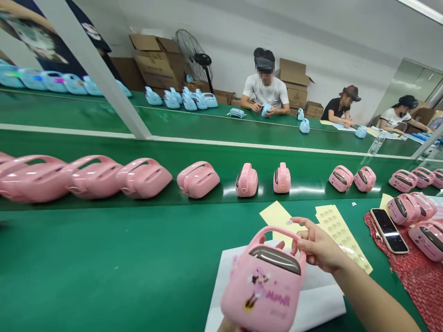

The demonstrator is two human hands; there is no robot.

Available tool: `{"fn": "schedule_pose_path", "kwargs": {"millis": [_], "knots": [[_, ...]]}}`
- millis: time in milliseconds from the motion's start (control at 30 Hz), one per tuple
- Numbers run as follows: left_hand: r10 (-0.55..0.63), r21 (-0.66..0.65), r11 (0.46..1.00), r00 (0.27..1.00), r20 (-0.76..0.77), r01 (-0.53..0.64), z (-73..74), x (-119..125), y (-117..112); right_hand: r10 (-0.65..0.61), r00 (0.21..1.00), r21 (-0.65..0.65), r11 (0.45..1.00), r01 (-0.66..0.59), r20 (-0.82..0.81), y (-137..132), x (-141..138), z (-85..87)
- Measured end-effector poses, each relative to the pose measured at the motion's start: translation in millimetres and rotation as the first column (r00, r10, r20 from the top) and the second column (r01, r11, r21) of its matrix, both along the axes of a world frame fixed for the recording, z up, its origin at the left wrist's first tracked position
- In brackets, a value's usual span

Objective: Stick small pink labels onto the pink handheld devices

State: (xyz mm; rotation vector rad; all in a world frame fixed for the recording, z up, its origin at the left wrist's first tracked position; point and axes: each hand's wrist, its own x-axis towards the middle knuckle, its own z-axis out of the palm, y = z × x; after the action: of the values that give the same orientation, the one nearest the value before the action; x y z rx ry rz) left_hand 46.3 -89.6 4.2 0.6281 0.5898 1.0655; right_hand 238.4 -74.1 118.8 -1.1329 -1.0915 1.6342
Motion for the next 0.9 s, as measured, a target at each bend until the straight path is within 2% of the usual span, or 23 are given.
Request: {"fn": "schedule_pose_path", "kwargs": {"millis": [67,133,200,233,367,533,633,767,900], "knots": [[-0.017,-0.029,0.999,0.995,0.095,0.020,-11.3,-12,3,-0.123,0.959,0.117,0.988,0.096,0.255,6,11,-13.8],[-0.022,-0.072,0.997,0.989,0.148,0.033,-13.9,-20,5,-0.251,0.791,0.220,0.964,0.151,0.558,13,26,-26.3],[0.036,-0.120,0.993,0.988,0.152,-0.018,-8.1,-23,7,-0.243,0.636,0.212,0.969,0.126,0.733,20,36,-38.0],[0.073,-0.141,0.989,0.987,0.146,-0.053,-3.4,-23,7,-0.205,0.607,0.180,0.978,0.103,0.767,22,39,-43.4],[0.114,-0.170,0.982,0.979,0.170,-0.085,10.0,-15,6,-0.138,0.605,0.122,0.990,0.068,0.784,28,35,-59.6],[0.025,-0.127,0.992,0.966,0.256,0.008,4.3,-13,8,-0.111,0.614,0.105,0.993,0.045,0.782,29,27,-69.7],[0.052,-0.183,0.983,0.950,0.308,0.006,7.4,-12,11,-0.136,0.629,0.121,0.990,0.067,0.766,29,25,-72.5],[0.144,-0.281,0.957,0.962,0.232,-0.075,31.6,-7,13,-0.121,0.717,0.086,0.993,0.085,0.686,28,29,-68.6],[0.170,-0.212,0.963,0.985,0.013,-0.164,58.1,-2,14,-0.118,0.829,0.057,0.993,0.104,0.547,26,40,-52.2]]}}
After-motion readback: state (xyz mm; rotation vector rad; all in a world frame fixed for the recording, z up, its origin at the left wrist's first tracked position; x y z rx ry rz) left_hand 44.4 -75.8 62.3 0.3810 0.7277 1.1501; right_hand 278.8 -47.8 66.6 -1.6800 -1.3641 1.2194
